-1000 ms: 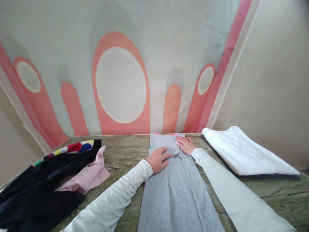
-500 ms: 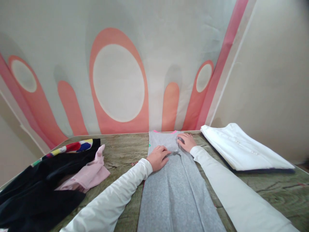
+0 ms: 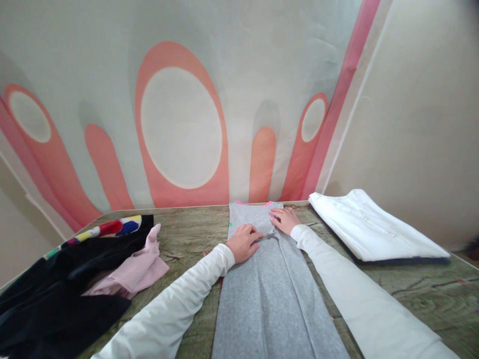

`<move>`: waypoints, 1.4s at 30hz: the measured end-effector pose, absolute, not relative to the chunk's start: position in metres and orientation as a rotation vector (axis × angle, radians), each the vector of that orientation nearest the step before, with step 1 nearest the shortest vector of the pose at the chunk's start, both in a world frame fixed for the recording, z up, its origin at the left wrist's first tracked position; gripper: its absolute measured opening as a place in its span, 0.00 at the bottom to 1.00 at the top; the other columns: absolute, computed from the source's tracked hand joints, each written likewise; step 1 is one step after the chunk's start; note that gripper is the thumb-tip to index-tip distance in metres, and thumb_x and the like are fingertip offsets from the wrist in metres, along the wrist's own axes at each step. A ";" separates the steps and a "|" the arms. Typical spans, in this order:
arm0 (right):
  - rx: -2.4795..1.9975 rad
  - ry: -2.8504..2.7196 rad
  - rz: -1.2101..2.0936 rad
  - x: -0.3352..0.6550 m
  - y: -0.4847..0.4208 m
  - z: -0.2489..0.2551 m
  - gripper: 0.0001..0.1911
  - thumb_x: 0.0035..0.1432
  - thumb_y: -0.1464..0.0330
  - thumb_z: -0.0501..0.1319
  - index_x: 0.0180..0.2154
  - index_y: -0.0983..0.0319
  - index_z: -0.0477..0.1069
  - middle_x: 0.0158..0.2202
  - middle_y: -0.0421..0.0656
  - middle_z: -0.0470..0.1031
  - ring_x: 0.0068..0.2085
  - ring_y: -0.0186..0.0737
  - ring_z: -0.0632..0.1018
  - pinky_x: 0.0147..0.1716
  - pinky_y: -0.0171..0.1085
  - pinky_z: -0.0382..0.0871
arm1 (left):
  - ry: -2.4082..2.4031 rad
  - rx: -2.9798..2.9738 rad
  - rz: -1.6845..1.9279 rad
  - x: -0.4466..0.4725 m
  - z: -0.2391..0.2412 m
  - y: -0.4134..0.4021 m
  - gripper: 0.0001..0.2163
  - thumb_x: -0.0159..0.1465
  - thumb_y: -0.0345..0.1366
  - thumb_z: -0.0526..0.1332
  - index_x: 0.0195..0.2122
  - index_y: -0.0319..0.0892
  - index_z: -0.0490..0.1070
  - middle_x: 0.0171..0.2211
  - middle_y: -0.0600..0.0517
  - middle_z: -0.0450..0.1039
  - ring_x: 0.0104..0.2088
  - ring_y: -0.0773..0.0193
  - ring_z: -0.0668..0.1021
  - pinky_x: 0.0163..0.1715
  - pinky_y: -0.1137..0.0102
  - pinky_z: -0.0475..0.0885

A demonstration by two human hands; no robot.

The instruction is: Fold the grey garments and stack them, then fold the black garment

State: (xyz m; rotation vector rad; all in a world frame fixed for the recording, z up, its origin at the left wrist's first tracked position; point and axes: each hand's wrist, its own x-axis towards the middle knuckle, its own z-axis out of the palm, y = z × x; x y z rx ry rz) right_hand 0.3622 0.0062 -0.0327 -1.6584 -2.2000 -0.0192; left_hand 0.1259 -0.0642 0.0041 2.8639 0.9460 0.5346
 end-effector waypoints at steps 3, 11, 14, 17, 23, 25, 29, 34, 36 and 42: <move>-1.638 -2.152 0.029 0.364 0.013 -0.034 0.17 0.55 0.60 0.52 0.45 0.54 0.69 0.51 0.40 0.67 0.50 0.42 0.66 0.50 0.42 0.56 | 0.945 2.868 0.551 0.126 0.003 -0.065 0.15 0.61 0.37 0.53 0.49 0.46 0.64 0.43 0.48 0.61 0.43 0.58 0.64 0.45 0.61 0.60; -1.669 -2.062 0.009 0.370 0.044 -0.032 0.19 0.55 0.66 0.53 0.49 0.63 0.65 0.44 0.46 0.69 0.38 0.36 0.73 0.41 0.35 0.63 | 0.915 2.888 0.553 0.126 0.005 -0.068 0.14 0.61 0.34 0.52 0.48 0.46 0.64 0.45 0.49 0.63 0.45 0.58 0.63 0.47 0.61 0.60; -1.690 -2.087 -0.018 0.370 0.050 -0.030 0.16 0.56 0.66 0.53 0.45 0.62 0.69 0.40 0.45 0.70 0.36 0.35 0.73 0.40 0.33 0.63 | 0.913 2.895 0.541 0.126 0.006 -0.069 0.14 0.61 0.34 0.52 0.49 0.46 0.63 0.45 0.49 0.63 0.45 0.58 0.64 0.46 0.62 0.60; -1.716 -2.121 -0.071 0.368 0.050 -0.026 0.14 0.57 0.63 0.52 0.41 0.60 0.72 0.39 0.45 0.70 0.37 0.37 0.72 0.38 0.34 0.62 | 0.917 2.919 0.522 0.126 0.007 -0.069 0.15 0.61 0.35 0.51 0.49 0.46 0.63 0.44 0.49 0.63 0.44 0.58 0.64 0.46 0.62 0.60; -1.777 -2.201 -0.204 0.359 0.044 -0.013 0.15 0.57 0.63 0.50 0.34 0.61 0.74 0.37 0.49 0.71 0.41 0.44 0.71 0.40 0.39 0.59 | 0.936 2.961 0.487 0.127 0.003 -0.068 0.16 0.62 0.36 0.51 0.52 0.46 0.61 0.44 0.48 0.62 0.44 0.57 0.64 0.45 0.62 0.60; -1.792 -2.215 -0.241 0.357 0.044 -0.008 0.15 0.57 0.65 0.50 0.33 0.62 0.73 0.37 0.50 0.71 0.41 0.45 0.71 0.42 0.40 0.57 | 0.933 2.963 0.479 0.127 0.002 -0.067 0.17 0.62 0.36 0.50 0.52 0.46 0.60 0.44 0.48 0.61 0.45 0.57 0.64 0.45 0.62 0.60; -1.836 -2.187 -0.296 0.356 0.045 -0.003 0.16 0.58 0.66 0.48 0.36 0.63 0.72 0.39 0.51 0.71 0.43 0.45 0.70 0.43 0.41 0.55 | 0.941 2.938 0.485 0.127 0.001 -0.066 0.16 0.62 0.36 0.50 0.52 0.48 0.61 0.45 0.48 0.61 0.45 0.57 0.64 0.46 0.61 0.59; -1.887 -2.148 -0.283 0.357 0.046 -0.006 0.14 0.57 0.66 0.49 0.36 0.62 0.72 0.38 0.49 0.70 0.39 0.43 0.72 0.39 0.40 0.60 | 0.941 2.921 0.505 0.127 0.002 -0.066 0.17 0.61 0.36 0.51 0.53 0.50 0.60 0.46 0.49 0.61 0.48 0.57 0.63 0.48 0.60 0.58; -1.888 -2.130 -0.278 0.355 0.043 -0.005 0.13 0.56 0.67 0.50 0.39 0.62 0.71 0.40 0.49 0.70 0.39 0.43 0.72 0.38 0.38 0.61 | 0.924 2.922 0.505 0.126 0.002 -0.066 0.17 0.62 0.35 0.51 0.53 0.49 0.60 0.48 0.49 0.61 0.50 0.57 0.62 0.49 0.61 0.57; -1.428 -2.293 -0.115 0.336 0.010 -0.001 0.17 0.59 0.65 0.47 0.46 0.63 0.67 0.47 0.47 0.68 0.49 0.40 0.67 0.50 0.37 0.57 | 0.853 2.909 0.421 0.126 0.000 -0.065 0.21 0.63 0.34 0.47 0.58 0.46 0.50 0.56 0.50 0.58 0.55 0.61 0.60 0.51 0.62 0.55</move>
